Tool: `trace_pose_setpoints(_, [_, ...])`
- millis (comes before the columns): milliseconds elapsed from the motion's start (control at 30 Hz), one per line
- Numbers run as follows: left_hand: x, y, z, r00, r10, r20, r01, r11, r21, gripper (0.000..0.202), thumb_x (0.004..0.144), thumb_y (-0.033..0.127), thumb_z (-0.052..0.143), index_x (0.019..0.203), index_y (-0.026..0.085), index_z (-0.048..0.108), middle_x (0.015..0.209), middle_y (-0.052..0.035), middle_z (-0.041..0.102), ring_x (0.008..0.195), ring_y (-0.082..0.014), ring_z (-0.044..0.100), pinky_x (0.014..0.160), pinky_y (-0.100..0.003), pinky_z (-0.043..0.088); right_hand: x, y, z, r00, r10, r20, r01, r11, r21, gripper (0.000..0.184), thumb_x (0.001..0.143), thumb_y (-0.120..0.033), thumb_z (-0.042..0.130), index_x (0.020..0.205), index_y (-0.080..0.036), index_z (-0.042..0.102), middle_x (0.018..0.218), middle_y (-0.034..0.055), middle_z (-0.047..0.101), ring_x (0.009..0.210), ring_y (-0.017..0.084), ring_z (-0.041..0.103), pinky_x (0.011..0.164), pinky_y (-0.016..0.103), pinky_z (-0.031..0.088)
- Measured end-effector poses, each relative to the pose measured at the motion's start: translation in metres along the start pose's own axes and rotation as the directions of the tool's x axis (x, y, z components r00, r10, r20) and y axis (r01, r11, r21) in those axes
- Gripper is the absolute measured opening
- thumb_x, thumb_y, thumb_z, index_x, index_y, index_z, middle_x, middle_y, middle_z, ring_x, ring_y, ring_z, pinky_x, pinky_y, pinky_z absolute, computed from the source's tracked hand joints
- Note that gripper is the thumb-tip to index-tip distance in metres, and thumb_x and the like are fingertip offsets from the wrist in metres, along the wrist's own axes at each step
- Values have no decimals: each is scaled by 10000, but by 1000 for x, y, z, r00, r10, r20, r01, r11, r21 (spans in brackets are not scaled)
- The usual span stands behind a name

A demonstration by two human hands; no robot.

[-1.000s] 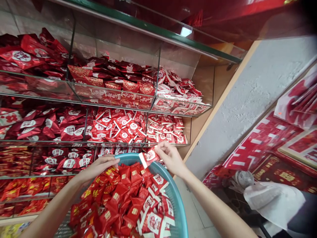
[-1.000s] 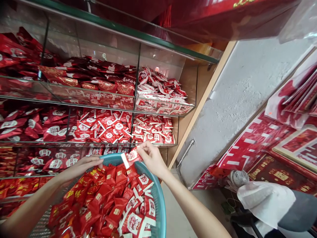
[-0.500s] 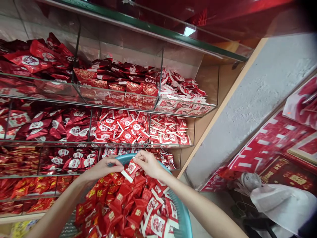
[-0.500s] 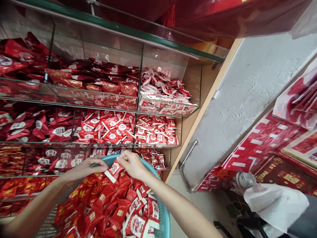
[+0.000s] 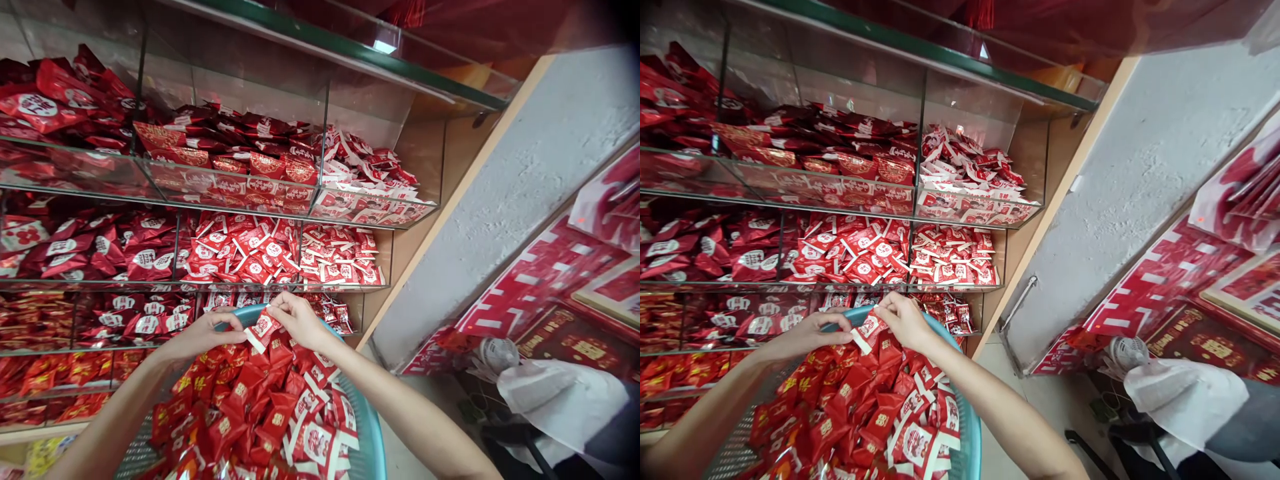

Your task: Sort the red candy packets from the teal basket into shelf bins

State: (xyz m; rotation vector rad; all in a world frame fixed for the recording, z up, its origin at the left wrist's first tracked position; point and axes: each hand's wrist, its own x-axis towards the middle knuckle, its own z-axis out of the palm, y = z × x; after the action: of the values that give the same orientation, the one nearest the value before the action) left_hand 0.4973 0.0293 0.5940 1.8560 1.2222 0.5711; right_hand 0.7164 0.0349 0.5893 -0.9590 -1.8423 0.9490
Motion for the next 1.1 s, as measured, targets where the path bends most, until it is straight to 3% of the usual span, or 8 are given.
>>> trace_pose_setpoints(200, [-2, 6, 0, 1000, -11, -17, 11, 1000, -12, 306, 700, 525, 608, 672, 226, 666, 831, 5, 646, 843, -212, 573, 808, -275, 412, -48, -7, -45, 988, 151, 30, -153, 984, 95, 266, 836, -469, 527, 790, -207, 521, 691, -33, 517, 540, 100, 469, 502, 226, 403])
trace_pose_setpoints(333, [-2, 8, 1, 1000, -15, -15, 15, 1000, -8, 331, 698, 547, 593, 660, 225, 660, 826, -1, 646, 853, -217, 578, 808, -273, 421, -86, -4, -77, 984, 177, 26, -177, 984, -10, 270, 848, -456, 530, 781, -195, 547, 723, -13, 539, 639, 119, 496, 605, 249, 428])
trace_pose_setpoints(433, [-1, 7, 1, 1000, -9, -16, 9, 1000, 4, 337, 707, 550, 582, 659, 227, 662, 827, 1, 654, 851, -215, 583, 812, -270, 420, -106, -1, -89, 974, 222, 50, -220, 975, -45, 276, 863, -459, 511, 797, -193, 547, 732, -7, 542, 665, 124, 501, 623, 252, 422])
trace_pose_setpoints(733, [0, 3, 2, 1000, -21, -16, 21, 1000, -9, 321, 722, 531, 587, 671, 226, 673, 841, 9, 649, 843, -205, 578, 766, -253, 415, -139, -4, -86, 953, 299, 57, -295, 953, -61, 266, 878, -445, 490, 784, -202, 543, 717, 0, 548, 666, 141, 487, 622, 266, 387])
trace_pose_setpoints(933, [1, -1, 3, 1000, -15, -16, 14, 1000, -25, 316, 724, 525, 590, 676, 221, 662, 821, 10, 631, 830, -206, 570, 748, -253, 417, -152, -27, -77, 905, 350, 242, -338, 937, -91, 236, 857, -432, 529, 786, -218, 600, 730, -2, 571, 680, 142, 490, 630, 260, 389])
trace_pose_setpoints(1100, [0, 0, 3, 1000, -5, -12, 4, 1000, -14, 316, 736, 518, 588, 678, 218, 667, 843, 8, 644, 853, -206, 578, 764, -245, 412, -157, -31, -64, 859, 359, 366, -335, 933, -128, 208, 854, -402, 543, 818, -220, 637, 767, 3, 594, 690, 134, 505, 649, 248, 413])
